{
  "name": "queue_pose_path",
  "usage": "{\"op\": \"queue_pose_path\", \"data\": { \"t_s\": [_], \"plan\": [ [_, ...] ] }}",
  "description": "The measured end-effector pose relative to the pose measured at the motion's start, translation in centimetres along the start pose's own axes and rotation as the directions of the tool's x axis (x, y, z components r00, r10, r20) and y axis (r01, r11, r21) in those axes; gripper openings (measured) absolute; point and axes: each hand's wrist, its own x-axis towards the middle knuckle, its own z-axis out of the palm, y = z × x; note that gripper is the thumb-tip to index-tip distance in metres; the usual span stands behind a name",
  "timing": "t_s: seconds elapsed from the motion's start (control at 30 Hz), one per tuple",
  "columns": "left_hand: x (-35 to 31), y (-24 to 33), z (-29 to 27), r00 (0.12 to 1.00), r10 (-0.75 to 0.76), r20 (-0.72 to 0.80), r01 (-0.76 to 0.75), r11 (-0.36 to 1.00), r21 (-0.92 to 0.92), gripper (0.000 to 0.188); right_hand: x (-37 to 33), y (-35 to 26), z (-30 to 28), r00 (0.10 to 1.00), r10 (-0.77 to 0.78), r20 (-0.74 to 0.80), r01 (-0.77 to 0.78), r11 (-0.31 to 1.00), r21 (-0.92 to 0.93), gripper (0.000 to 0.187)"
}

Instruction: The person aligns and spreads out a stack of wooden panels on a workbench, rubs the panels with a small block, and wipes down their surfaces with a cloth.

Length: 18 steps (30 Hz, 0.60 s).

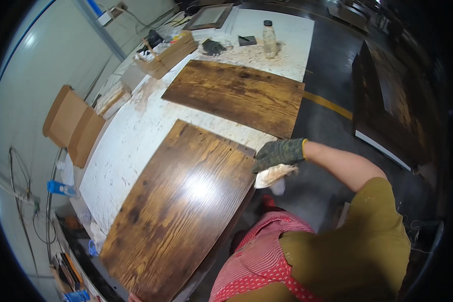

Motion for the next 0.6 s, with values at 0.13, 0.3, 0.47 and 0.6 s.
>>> {"op": "queue_pose_path", "data": {
  "t_s": [0.13,0.3,0.47,0.6],
  "plan": [
    [1.2,9.2,-2.8,0.975,0.123,-0.183,-0.148,0.98,-0.131,0.047,-2.4,4.0,8.2,0.915,0.301,0.269,-0.403,0.663,0.631,0.063],
    [6.4,22.0,0.7,0.913,0.398,-0.084,-0.407,0.902,-0.147,0.048,-10.4,3.1,4.7,0.795,-0.422,-0.435,0.575,0.753,0.321,0.079],
    [7.6,39.3,11.2,0.74,0.656,0.15,-0.532,0.706,-0.467,0.029,-18.0,1.4,7.4,0.889,-0.174,-0.424,0.378,0.802,0.462,0.059],
    [5.9,52.2,26.2,0.527,0.815,0.24,-0.747,0.579,-0.326,0.034,-16.6,-3.9,-0.6,0.972,0.062,0.225,-0.219,0.575,0.788,0.034]
  ]
}}
